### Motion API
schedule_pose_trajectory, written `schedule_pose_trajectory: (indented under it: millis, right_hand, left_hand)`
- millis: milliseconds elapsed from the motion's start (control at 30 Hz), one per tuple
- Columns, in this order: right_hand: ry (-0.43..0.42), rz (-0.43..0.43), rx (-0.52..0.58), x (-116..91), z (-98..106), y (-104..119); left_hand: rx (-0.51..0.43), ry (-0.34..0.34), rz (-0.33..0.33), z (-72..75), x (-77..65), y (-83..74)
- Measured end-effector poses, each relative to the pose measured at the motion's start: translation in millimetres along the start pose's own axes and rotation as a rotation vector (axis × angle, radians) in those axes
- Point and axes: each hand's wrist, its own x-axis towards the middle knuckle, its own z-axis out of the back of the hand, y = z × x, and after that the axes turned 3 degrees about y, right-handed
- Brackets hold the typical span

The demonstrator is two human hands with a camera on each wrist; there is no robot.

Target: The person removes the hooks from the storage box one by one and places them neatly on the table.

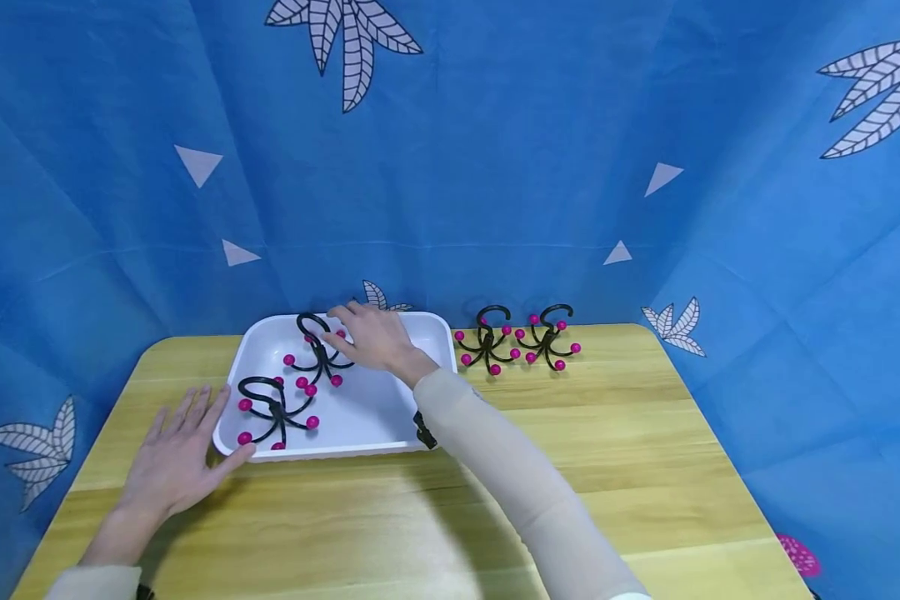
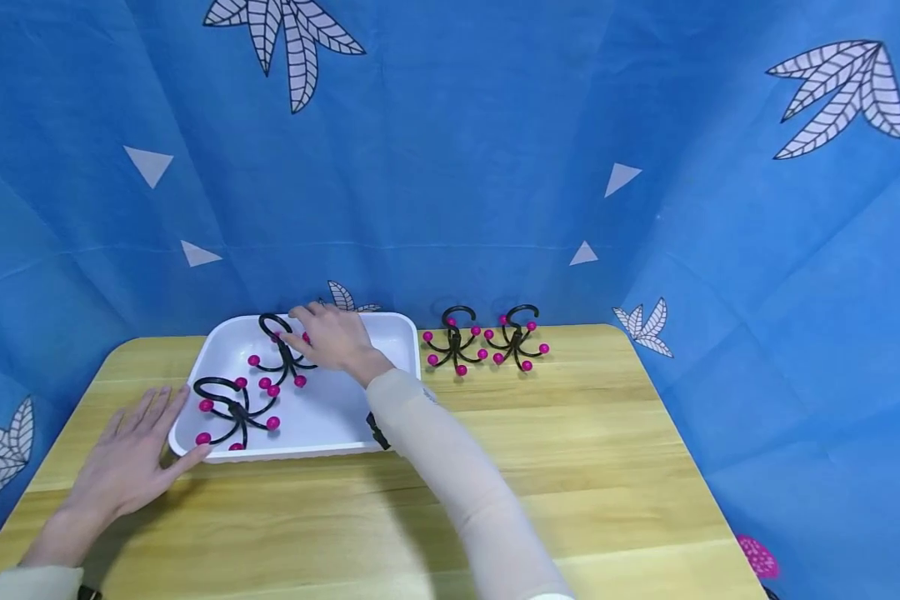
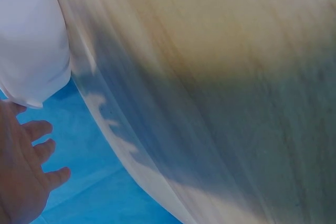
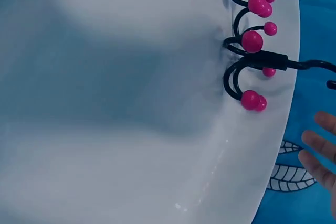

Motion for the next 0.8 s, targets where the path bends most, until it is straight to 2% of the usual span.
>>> schedule_pose_trajectory:
  millis: [233,333,667,800]
  right_hand:
    - [0.063,0.0,-0.035,13.0,6.9,16.6]
    - [0.065,0.008,-0.059,15.9,8.2,20.3]
    - [0.101,0.003,-0.132,22.4,5.5,24.9]
    - [0.091,0.008,-0.138,23.3,3.9,24.5]
  left_hand:
    - [-0.004,0.009,0.004,2.4,-3.4,2.8]
    - [-0.002,0.009,0.004,1.4,-2.7,2.6]
    - [-0.005,-0.002,0.0,-0.4,-1.4,0.6]
    - [-0.006,-0.008,-0.002,0.2,-0.6,0.3]
